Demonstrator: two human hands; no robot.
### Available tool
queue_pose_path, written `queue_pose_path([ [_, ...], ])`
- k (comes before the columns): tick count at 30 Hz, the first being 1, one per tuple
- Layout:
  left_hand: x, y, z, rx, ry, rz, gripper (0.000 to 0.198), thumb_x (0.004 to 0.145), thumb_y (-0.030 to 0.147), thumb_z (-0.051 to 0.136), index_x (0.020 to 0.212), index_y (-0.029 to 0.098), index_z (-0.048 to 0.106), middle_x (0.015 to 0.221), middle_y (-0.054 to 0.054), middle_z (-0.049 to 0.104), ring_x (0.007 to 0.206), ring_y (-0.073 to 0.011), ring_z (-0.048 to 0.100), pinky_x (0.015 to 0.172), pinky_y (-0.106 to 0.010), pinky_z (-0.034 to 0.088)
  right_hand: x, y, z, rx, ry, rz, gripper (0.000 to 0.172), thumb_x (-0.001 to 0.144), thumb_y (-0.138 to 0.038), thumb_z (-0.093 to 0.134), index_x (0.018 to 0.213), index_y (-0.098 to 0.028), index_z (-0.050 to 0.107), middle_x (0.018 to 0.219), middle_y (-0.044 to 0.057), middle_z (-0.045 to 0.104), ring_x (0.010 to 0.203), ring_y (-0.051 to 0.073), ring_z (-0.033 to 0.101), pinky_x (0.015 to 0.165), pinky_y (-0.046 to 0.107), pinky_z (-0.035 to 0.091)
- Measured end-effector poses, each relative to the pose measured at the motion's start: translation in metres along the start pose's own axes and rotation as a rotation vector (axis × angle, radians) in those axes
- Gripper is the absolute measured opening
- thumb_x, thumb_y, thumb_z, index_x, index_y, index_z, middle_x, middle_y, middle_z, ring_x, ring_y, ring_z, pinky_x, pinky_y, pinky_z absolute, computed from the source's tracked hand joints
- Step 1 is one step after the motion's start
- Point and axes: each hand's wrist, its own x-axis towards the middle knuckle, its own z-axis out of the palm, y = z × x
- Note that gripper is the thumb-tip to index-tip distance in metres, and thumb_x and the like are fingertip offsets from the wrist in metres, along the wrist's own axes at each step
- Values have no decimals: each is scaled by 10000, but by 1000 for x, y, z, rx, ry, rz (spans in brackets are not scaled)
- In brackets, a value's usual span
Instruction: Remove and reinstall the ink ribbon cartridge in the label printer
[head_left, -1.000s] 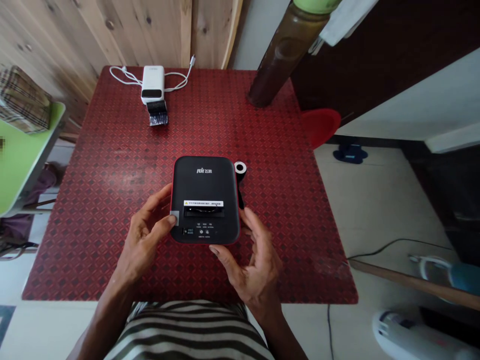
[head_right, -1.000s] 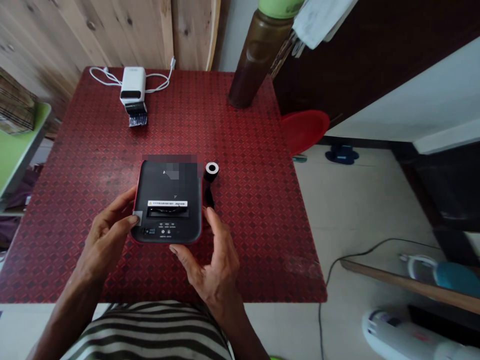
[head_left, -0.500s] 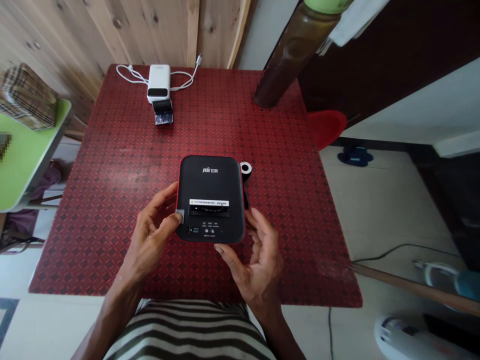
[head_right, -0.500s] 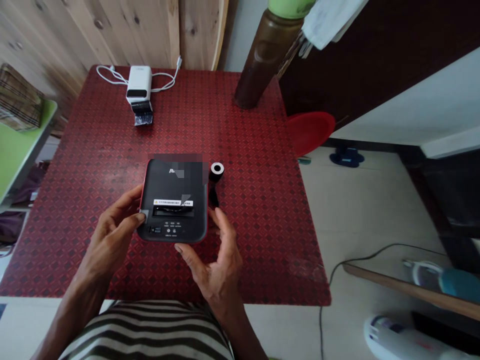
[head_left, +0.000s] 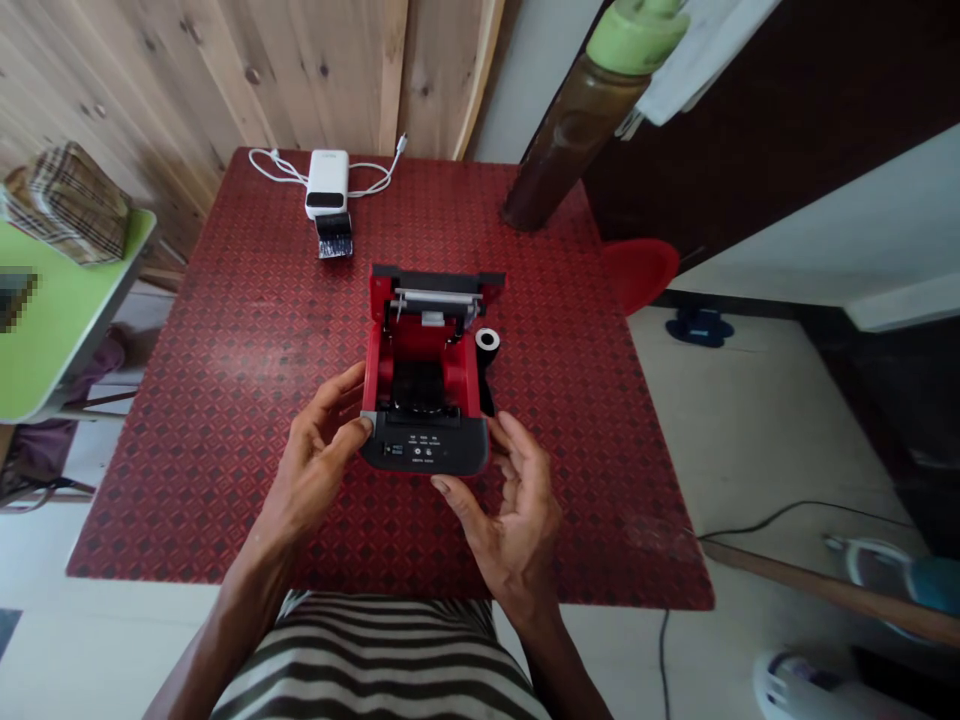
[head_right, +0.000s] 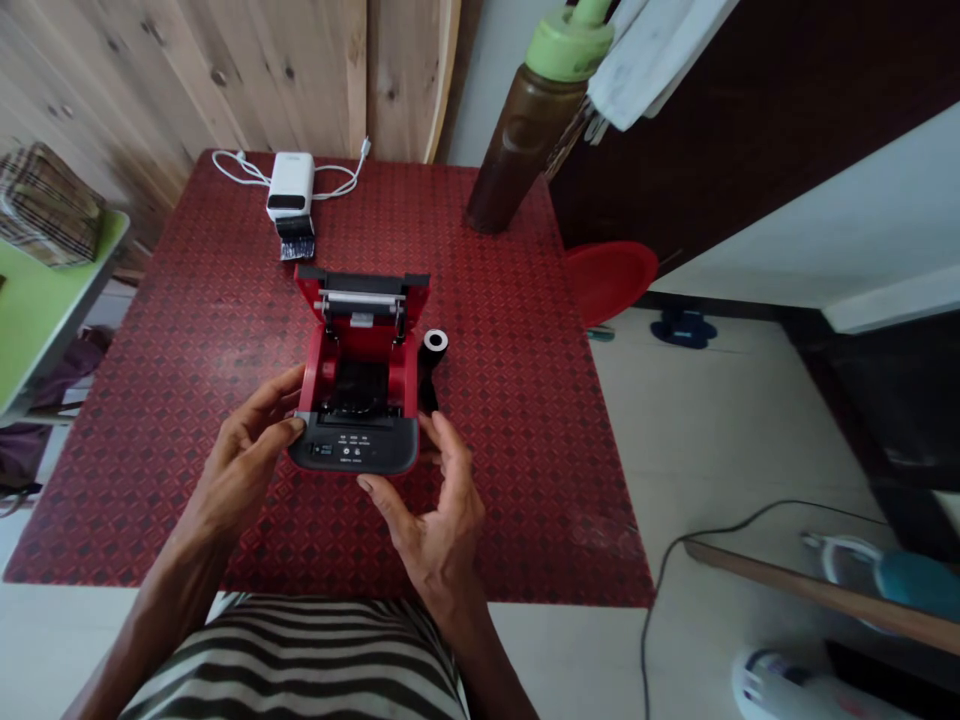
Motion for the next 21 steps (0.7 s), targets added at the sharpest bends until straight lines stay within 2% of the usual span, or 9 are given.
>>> queue_pose_path([
  [4,-2,0,-2,12,-3,-7,560,978,386,778,1525,270,734,1586,-113,759,1505,-366,686,1246,-554,560,6,-5,-12,-12,-50,-28,797,1006,-563,857,1667,-239,553,1447,203,813,1266,349,835,985,544,734],
  [6,-4,0,-4,12,-20,-18,580,1003,430,775,1560,278,712,1630,-116,728,1537,-369,661,1264,-557,544,18,-11,-24,-15,-81,-58,710,1045,-537,811,1651,-249,580,1476,188,802,1259,334,835,973,520,734],
  [9,-3,-4,-10,-3,-55,-21,627,1000,462,802,1590,281,696,1676,-125,692,1565,-383,635,1302,-579,500,48,-23,-38,-100,-45,-188,460,1110,-382,734,1555,-277,680,1458,136,816,1225,292,833,994,488,721],
  [10,-2,-6,-13,-14,-69,-16,636,1000,472,809,1596,283,694,1680,-126,688,1568,-387,631,1313,-584,484,61,-26,-40,-146,-48,-238,396,1127,-315,702,1522,-283,704,1445,120,824,1242,285,827,1043,499,706],
  [14,7,-21,-24,-104,-87,7,541,1077,539,715,1541,261,746,1604,-133,745,1545,-380,653,1335,-574,447,107,-33,-28,-232,-185,-351,286,1164,-261,610,1409,-264,756,1342,105,858,1266,289,810,1104,534,677],
  [17,12,-32,-29,-140,-60,13,521,1114,574,648,1473,221,785,1540,-153,781,1483,-379,697,1307,-564,468,122,-35,-16,-167,-263,-281,235,1175,-346,596,1321,-274,766,1278,90,875,1211,289,831,1061,526,691],
  [21,13,-37,-29,-146,-52,5,495,1143,585,609,1442,242,805,1533,-139,787,1456,-370,711,1263,-546,502,122,-42,-14,-38,-336,-57,279,1170,-505,610,1255,-282,754,1206,75,900,1139,269,866,954,442,707],
])
